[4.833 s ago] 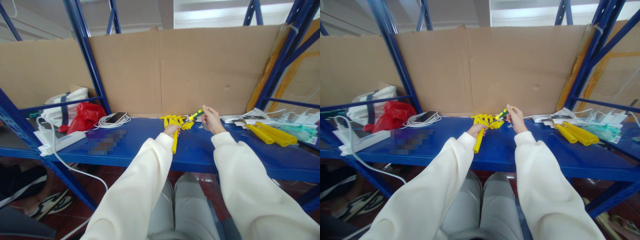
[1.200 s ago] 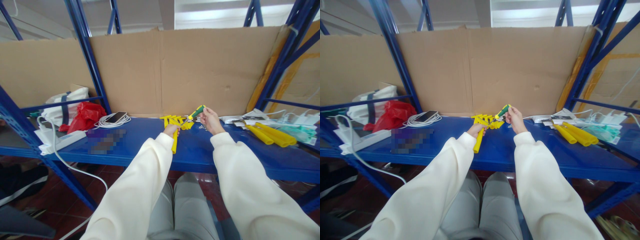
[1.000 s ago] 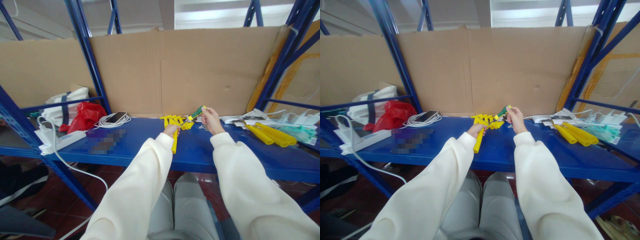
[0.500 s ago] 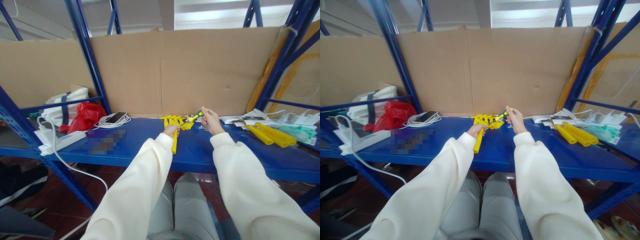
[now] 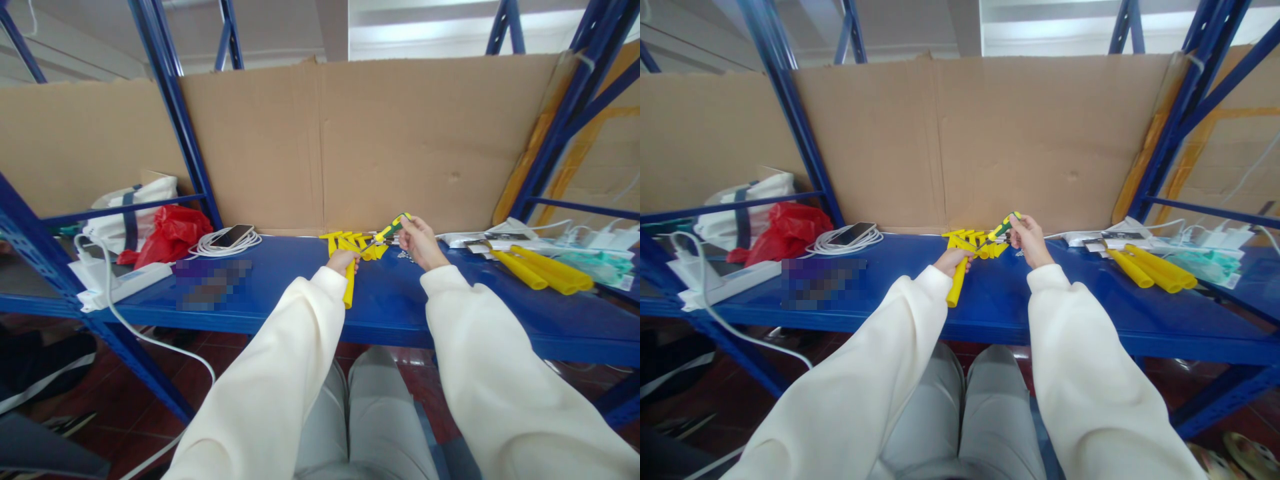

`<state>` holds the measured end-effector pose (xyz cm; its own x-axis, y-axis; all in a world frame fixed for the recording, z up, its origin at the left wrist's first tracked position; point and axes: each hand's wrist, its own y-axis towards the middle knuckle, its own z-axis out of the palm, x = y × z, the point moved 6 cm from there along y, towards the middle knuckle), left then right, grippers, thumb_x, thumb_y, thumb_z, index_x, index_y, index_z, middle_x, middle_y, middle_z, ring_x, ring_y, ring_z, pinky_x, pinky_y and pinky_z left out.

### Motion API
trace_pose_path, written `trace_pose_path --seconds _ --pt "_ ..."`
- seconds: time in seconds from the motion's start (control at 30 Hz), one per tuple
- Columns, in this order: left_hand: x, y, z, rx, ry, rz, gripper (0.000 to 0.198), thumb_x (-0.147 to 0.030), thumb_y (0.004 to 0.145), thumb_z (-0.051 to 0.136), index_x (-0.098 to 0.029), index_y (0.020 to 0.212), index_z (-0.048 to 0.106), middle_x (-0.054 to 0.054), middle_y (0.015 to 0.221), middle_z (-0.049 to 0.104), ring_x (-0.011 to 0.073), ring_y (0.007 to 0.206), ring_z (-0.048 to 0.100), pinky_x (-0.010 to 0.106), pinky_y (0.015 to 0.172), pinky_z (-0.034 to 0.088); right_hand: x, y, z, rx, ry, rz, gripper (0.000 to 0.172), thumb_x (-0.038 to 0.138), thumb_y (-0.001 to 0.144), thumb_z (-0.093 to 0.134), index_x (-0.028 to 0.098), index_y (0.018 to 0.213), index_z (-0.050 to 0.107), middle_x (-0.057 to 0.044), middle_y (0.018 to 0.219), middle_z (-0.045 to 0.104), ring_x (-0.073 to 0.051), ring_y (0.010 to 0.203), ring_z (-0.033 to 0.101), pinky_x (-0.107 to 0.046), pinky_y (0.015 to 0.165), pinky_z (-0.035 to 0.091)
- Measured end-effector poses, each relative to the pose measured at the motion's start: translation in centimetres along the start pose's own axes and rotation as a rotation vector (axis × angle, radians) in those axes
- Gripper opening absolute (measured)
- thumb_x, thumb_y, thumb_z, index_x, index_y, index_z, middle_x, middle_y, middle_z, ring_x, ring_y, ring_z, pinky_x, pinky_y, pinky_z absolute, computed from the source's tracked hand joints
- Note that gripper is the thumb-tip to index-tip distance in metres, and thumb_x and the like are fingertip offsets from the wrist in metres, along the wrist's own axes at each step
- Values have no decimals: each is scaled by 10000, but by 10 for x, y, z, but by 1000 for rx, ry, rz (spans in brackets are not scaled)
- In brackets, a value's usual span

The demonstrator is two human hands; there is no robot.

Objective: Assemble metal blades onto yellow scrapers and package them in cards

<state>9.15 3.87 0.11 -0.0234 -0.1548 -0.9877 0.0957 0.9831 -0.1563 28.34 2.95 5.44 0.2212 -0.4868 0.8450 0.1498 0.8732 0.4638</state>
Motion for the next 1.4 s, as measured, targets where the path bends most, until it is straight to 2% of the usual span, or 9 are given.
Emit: trace_pose_path --seconds 0.13,0.3,0.47,0.7,0.93,1.1,1.4 --pt "-1 -1 0 2 1 12 171 -88 842 691 -188 756 582 -61 511 456 89 430 441 241 522 417 -1 0 -1 -21 -28 3 534 543 621 916 241 785 508 117 479 469 -53 355 404 -166 329 285" --pt "-2 -3 1 -4 14 7 174 -43 866 601 -181 763 577 -62 486 445 93 424 424 234 508 421 -3 0 -1 -29 -32 22 591 583 562 928 242 770 491 129 458 440 -51 353 405 -161 321 294" --pt "-1 -2 2 5 13 3 209 -64 819 691 -188 716 558 -61 511 456 89 436 436 224 504 413 -4 0 -1 -34 -26 36 634 586 534 936 250 767 451 130 476 449 -53 351 409 -164 309 283" --pt "-1 -1 1 1 17 -2 208 -46 817 662 -187 704 559 -47 517 469 97 445 444 230 501 401 -5 0 0 -28 -31 37 608 567 604 915 258 757 414 131 464 401 -61 351 394 -169 310 280" --pt "1 -1 2 -9 22 -16 173 -57 863 629 -184 753 591 -47 504 462 101 433 432 238 489 385 -6 0 -1 -41 -40 38 611 558 597 917 260 734 401 132 444 389 -62 347 381 -169 306 278" --pt "1 -1 3 -11 29 -6 164 -51 891 583 -176 801 638 -44 509 473 116 453 457 263 538 420 -6 -1 -1 -59 -38 35 624 572 557 929 251 701 413 124 442 394 -49 353 367 -166 305 282" --pt "1 -2 5 5 39 -18 177 -49 898 555 -156 764 601 -49 511 458 104 458 430 255 548 417 -5 -2 -2 -64 -72 23 629 623 596 901 245 693 408 129 437 352 -46 365 369 -158 320 289"
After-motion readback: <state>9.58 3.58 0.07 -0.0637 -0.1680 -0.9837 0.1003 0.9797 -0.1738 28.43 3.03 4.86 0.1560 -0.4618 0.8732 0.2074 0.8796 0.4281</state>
